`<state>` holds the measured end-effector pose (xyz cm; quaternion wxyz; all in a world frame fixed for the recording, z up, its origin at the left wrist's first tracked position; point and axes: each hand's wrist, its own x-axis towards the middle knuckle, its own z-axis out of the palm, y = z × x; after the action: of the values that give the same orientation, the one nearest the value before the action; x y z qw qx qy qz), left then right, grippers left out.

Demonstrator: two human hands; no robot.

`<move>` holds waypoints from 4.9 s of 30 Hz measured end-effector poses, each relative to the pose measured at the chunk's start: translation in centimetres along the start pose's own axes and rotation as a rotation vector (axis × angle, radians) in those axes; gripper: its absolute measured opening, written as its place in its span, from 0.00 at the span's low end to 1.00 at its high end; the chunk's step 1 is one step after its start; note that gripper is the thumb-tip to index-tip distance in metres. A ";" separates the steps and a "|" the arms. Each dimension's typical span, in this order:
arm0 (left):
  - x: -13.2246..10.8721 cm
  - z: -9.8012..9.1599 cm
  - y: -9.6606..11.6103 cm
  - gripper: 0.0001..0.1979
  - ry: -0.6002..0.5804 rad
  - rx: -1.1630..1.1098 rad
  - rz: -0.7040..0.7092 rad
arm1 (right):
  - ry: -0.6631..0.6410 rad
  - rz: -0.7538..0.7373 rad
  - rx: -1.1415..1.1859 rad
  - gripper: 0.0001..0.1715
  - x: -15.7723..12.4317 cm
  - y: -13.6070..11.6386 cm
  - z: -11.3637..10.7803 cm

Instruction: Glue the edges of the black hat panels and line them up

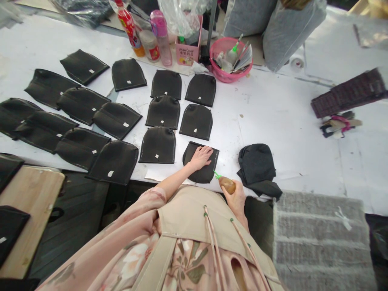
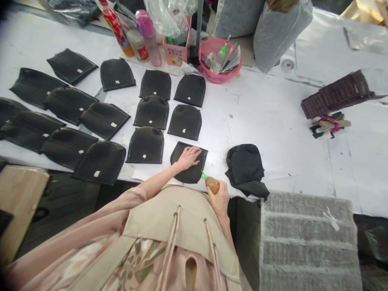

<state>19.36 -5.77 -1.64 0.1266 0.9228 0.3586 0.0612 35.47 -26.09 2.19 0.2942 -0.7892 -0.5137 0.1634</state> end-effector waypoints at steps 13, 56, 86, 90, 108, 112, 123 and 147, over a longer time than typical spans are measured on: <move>-2.9 -1.1 1.2 0.23 -0.126 -0.102 0.154 | 0.002 -0.011 -0.011 0.27 -0.3 -0.1 0.0; -4.7 0.2 0.5 0.33 -0.162 -0.121 0.188 | -0.172 0.091 0.032 0.28 -3.6 0.1 -1.5; -4.6 -0.4 0.7 0.31 -0.204 -0.108 0.176 | -0.181 -0.008 0.117 0.27 -3.3 1.5 -1.0; -4.6 -0.4 0.7 0.32 -0.197 -0.096 0.186 | -0.145 0.036 0.115 0.28 -3.4 1.9 -0.8; -1.9 -0.3 3.7 0.27 -0.126 0.054 0.058 | 0.090 0.632 0.719 0.32 -3.8 2.2 -1.9; -0.7 -0.1 4.7 0.26 -0.136 0.072 0.025 | 0.087 0.502 0.457 0.33 -4.3 2.1 -2.6; -0.8 -0.4 4.7 0.25 -0.126 0.108 0.051 | 0.079 0.283 0.114 0.31 -5.0 2.6 -0.4; -1.1 -0.3 3.2 0.28 -0.164 -0.002 0.132 | 0.123 0.123 -0.042 0.27 -4.8 2.6 -0.1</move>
<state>20.54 -8.75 -0.52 0.1522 0.9462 0.2854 -0.0059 35.35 -31.29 0.42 0.2980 -0.8337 -0.4486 0.1217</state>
